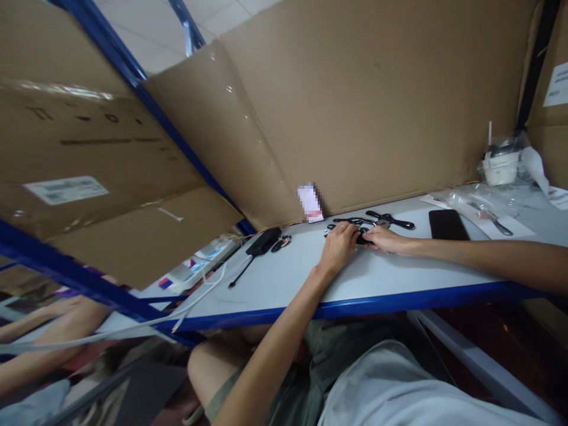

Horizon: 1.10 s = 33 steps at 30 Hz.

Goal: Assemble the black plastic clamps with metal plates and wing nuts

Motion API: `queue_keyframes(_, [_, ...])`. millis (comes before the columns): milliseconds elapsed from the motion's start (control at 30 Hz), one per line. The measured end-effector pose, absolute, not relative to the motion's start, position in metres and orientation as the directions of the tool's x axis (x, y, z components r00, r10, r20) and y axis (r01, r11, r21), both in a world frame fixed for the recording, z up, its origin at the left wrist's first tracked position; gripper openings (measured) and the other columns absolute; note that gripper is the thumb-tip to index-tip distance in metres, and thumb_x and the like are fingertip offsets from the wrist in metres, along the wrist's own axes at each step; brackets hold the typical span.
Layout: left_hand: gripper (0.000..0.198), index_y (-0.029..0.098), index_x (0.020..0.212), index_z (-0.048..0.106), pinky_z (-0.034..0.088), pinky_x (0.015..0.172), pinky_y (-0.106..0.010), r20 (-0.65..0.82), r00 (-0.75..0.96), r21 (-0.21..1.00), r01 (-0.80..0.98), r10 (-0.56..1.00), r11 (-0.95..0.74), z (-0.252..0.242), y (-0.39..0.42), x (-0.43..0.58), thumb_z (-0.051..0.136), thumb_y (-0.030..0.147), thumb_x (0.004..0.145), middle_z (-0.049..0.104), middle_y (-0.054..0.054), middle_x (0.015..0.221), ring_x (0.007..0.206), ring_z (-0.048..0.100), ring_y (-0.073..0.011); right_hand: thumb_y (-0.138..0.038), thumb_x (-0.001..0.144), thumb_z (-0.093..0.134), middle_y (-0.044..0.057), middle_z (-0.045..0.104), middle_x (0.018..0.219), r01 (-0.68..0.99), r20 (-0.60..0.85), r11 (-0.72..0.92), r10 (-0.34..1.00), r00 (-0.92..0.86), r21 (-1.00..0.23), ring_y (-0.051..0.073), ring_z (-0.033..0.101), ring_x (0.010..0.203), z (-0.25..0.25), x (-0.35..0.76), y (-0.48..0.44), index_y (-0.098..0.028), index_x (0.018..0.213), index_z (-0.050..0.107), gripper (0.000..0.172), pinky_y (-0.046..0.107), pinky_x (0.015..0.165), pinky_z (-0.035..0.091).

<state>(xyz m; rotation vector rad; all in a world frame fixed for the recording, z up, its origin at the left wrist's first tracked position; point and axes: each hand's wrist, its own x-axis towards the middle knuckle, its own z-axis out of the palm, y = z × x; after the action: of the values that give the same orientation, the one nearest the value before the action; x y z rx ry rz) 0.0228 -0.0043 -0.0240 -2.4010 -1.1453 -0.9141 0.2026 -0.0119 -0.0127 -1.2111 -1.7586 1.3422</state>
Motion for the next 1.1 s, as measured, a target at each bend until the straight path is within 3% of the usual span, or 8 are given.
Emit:
queue_keyframes(300, [0.006, 0.019, 0.095, 0.06, 0.049, 0.076, -0.032, 0.624, 0.483, -0.069, 0.817, 0.614, -0.572, -0.023, -0.007, 0.025, 0.054, 0.019, 0.097, 0.068, -0.008, 0.093, 0.085, 0.064, -0.0212, -0.02, 0.098, 0.044, -0.003, 0.041, 0.048, 0.284, -0.044, 0.095, 0.894, -0.446, -0.954, 0.008, 0.03, 0.041, -0.013, 0.205, -0.012, -0.017, 0.065, 0.052, 0.034, 0.023, 0.039, 0.02])
queue_keyframes(700, [0.019, 0.019, 0.089, 0.059, 0.048, 0.07, -0.032, 0.503, 0.67, -0.307, 0.729, 0.546, -0.612, -0.013, -0.014, 0.024, 0.045, 0.013, 0.099, 0.063, -0.008, 0.089, 0.089, 0.058, -0.0226, -0.02, 0.094, 0.051, -0.003, 0.043, 0.051, 0.292, -0.025, 0.121, 0.893, -0.45, -0.949, 0.008, 0.032, 0.043, -0.015, 0.204, -0.009, -0.018, 0.063, 0.048, 0.031, 0.023, 0.039, 0.022])
queue_keyframes(1000, [0.021, 0.019, 0.09, 0.063, 0.048, 0.075, -0.031, 0.585, 0.616, -0.215, 0.745, 0.527, -0.632, -0.017, -0.015, 0.026, 0.046, 0.022, 0.102, 0.064, -0.008, 0.088, 0.088, 0.06, -0.0208, -0.018, 0.095, 0.051, -0.004, 0.04, 0.049, 0.292, -0.007, 0.139, 0.894, -0.449, -0.946, 0.008, 0.03, 0.042, -0.016, 0.204, -0.01, -0.018, 0.061, 0.047, 0.034, 0.023, 0.039, 0.02])
queue_keyframes(1100, [0.02, 0.018, 0.101, 0.065, 0.05, 0.08, -0.033, 0.61, 0.592, -0.159, 0.743, 0.527, -0.65, -0.019, -0.013, 0.026, 0.045, 0.018, 0.101, 0.066, -0.008, 0.092, 0.091, 0.06, -0.0211, -0.017, 0.096, 0.05, -0.003, 0.041, 0.05, 0.294, -0.011, 0.131, 0.899, -0.437, -0.947, 0.008, 0.031, 0.042, -0.015, 0.204, -0.01, -0.018, 0.061, 0.048, 0.034, 0.022, 0.038, 0.021])
